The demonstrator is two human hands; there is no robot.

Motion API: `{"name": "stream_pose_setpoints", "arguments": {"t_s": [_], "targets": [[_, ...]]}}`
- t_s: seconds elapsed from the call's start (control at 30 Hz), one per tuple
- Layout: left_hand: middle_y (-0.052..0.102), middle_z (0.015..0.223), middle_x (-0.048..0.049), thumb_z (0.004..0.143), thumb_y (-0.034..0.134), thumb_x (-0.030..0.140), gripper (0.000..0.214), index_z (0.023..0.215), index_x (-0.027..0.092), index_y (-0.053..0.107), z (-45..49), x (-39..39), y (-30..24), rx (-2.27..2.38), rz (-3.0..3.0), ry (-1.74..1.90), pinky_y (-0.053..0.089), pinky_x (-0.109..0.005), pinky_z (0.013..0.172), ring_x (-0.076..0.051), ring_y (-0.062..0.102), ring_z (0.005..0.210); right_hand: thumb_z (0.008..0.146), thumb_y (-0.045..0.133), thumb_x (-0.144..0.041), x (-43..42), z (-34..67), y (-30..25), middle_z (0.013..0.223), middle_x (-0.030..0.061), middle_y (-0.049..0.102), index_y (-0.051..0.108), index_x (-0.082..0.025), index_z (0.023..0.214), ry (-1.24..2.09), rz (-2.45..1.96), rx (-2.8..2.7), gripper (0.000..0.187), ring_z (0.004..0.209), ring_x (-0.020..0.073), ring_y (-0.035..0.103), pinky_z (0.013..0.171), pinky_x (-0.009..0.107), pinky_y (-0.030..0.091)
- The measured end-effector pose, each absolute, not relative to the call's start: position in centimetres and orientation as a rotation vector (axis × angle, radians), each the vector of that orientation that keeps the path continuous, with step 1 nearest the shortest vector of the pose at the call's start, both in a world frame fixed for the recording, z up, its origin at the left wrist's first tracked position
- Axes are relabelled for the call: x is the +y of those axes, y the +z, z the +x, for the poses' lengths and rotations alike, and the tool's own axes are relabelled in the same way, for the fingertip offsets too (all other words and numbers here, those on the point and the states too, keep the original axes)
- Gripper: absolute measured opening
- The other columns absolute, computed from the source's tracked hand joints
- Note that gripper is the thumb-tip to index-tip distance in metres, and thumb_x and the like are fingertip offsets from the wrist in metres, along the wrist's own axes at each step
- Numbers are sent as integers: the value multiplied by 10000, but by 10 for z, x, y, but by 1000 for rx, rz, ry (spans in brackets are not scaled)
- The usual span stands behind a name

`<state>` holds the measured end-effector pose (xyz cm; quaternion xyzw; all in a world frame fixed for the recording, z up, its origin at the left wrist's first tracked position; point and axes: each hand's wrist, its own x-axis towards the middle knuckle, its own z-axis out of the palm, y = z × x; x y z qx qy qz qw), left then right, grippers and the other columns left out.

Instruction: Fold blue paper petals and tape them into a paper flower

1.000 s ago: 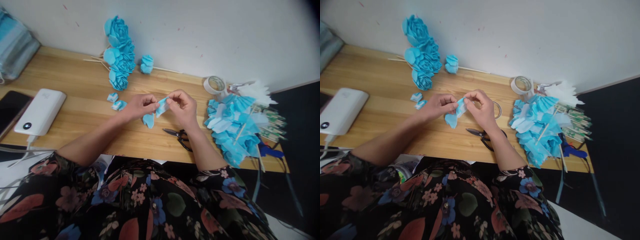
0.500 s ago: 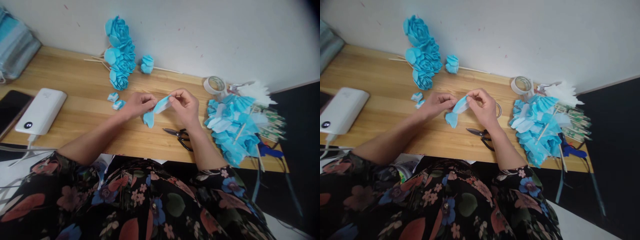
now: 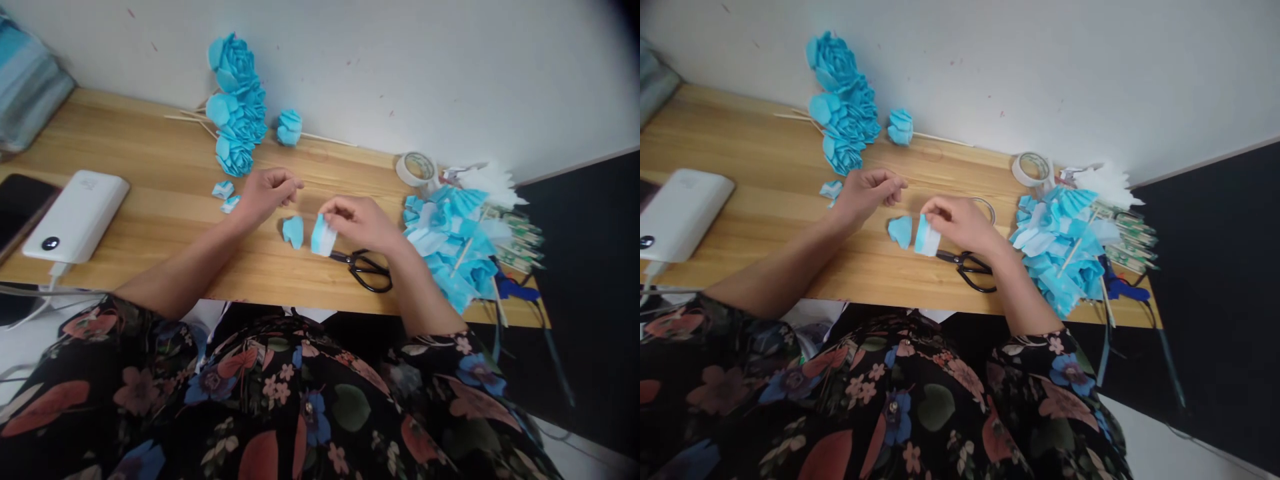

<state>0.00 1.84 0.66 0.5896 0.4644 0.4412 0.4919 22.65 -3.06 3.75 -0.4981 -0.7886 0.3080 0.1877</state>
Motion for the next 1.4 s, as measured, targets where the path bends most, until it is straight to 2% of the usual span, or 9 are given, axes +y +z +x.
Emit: {"name": "stream_pose_setpoints", "arguments": {"t_s": [0.1,0.2,0.33,0.47,0.67,0.83,1.07,1.27,1.4], "targets": [[652,605,19,901,678,110,179,731,148,719,1,18,5,1121,1453,1070,444,-181,549,-65,545,540,1000,503,-229,-34,218,24,1051,111,841,661,-191,1481,478,-1663,-2422,508,880,252,729,777,354,484],[655,612,11,905,692,170,216,689,156,696,2,17,3,1097,1515,1054,441,-192,563,-77,565,570,1035,446,-220,-36,214,15,1154,142,841,459,-202,1670,297,-1733,-2516,636,936,285,753,757,357,477],[676,630,3,883,700,217,208,683,160,707,1,16,3,1085,1582,1067,424,-207,565,-87,561,587,1048,477,-247,-38,219,17,1206,109,839,638,-235,1514,389,-1583,-2452,494,987,260,764,803,350,506],[671,637,9,873,670,211,160,732,164,730,-2,18,4,1102,1576,1103,440,-218,587,-92,557,590,1016,610,-403,-44,226,34,993,50,828,775,-225,1189,634,-1430,-2108,298,825,190,714,770,315,515],[686,666,7,866,669,238,163,726,170,717,-2,18,5,1080,1618,1100,459,-225,626,-97,570,614,960,639,-549,-44,227,43,738,-8,653,707,-217,859,1074,-1288,-1752,354,659,128,576,654,279,481],[707,700,-23,907,661,327,241,737,170,728,-4,17,-1,1057,1719,1010,438,-253,619,-120,574,628,995,542,-377,-29,219,21,612,-22,584,583,-220,702,1096,-1625,-1934,335,574,128,547,627,289,419],[787,873,-55,873,713,199,113,828,220,814,-4,17,-4,905,2338,639,434,-341,862,-207,645,838,1057,471,-286,-32,207,23,977,95,810,746,-192,950,637,-1742,-2374,310,866,224,682,739,332,391],[722,786,-7,820,758,120,132,742,226,775,-1,12,-3,861,2157,570,379,-308,900,-186,561,818,1090,437,-290,-36,208,24,1127,133,830,777,-173,1055,500,-1797,-2441,361,989,273,737,754,349,399],[676,740,-8,870,694,122,233,662,220,733,-1,10,-7,759,2298,506,350,-335,911,-177,516,770,1104,399,-272,-35,207,26,1174,163,822,779,-145,1131,354,-1857,-2471,401,1006,302,756,746,363,412]]}}
